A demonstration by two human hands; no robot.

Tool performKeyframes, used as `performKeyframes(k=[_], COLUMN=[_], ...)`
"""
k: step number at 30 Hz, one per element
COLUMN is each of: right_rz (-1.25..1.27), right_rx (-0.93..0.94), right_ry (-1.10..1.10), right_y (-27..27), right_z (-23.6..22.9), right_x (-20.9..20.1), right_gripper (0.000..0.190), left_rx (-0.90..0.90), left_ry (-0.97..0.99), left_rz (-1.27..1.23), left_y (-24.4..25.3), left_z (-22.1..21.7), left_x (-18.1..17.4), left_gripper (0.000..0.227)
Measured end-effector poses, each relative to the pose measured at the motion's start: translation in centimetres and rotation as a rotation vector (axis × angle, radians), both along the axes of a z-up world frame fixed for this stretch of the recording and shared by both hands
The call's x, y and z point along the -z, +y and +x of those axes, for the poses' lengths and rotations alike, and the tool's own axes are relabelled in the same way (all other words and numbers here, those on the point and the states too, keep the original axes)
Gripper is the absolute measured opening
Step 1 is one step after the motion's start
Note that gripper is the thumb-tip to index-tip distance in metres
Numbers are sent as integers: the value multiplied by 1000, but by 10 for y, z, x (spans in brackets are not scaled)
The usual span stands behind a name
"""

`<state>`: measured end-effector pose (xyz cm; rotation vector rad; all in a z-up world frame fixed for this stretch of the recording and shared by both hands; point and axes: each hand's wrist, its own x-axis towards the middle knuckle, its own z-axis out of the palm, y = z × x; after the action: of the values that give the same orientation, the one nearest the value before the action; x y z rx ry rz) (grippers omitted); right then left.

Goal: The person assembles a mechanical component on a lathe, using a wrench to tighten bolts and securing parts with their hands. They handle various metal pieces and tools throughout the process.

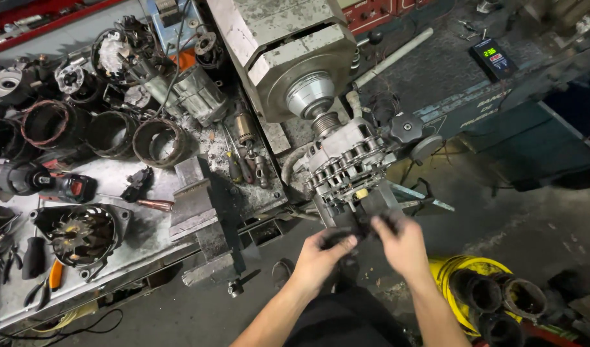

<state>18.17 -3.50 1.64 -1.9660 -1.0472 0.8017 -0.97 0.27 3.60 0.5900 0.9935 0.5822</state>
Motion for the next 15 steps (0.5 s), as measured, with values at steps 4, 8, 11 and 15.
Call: performKeyframes(k=[4,8,11,15], right_rz=[179,256,285,319], right_rx=[115,173,174,193], right_ry=[-19,160,34,-35], right_y=[27,35,35,34], right_z=[-9,-19,-24,-27], right_x=[17,27,29,33], right_gripper=[17,10,13,15], left_rx=[85,76,53,50], left_ry=[83,89,69,92], left_rz=[13,-6,-78,-35], left_y=[-9,-19,-24,-17], left_z=[-19,-38,-49,-47], left_x=[7,22,26,20], left_gripper=[32,23,20,28])
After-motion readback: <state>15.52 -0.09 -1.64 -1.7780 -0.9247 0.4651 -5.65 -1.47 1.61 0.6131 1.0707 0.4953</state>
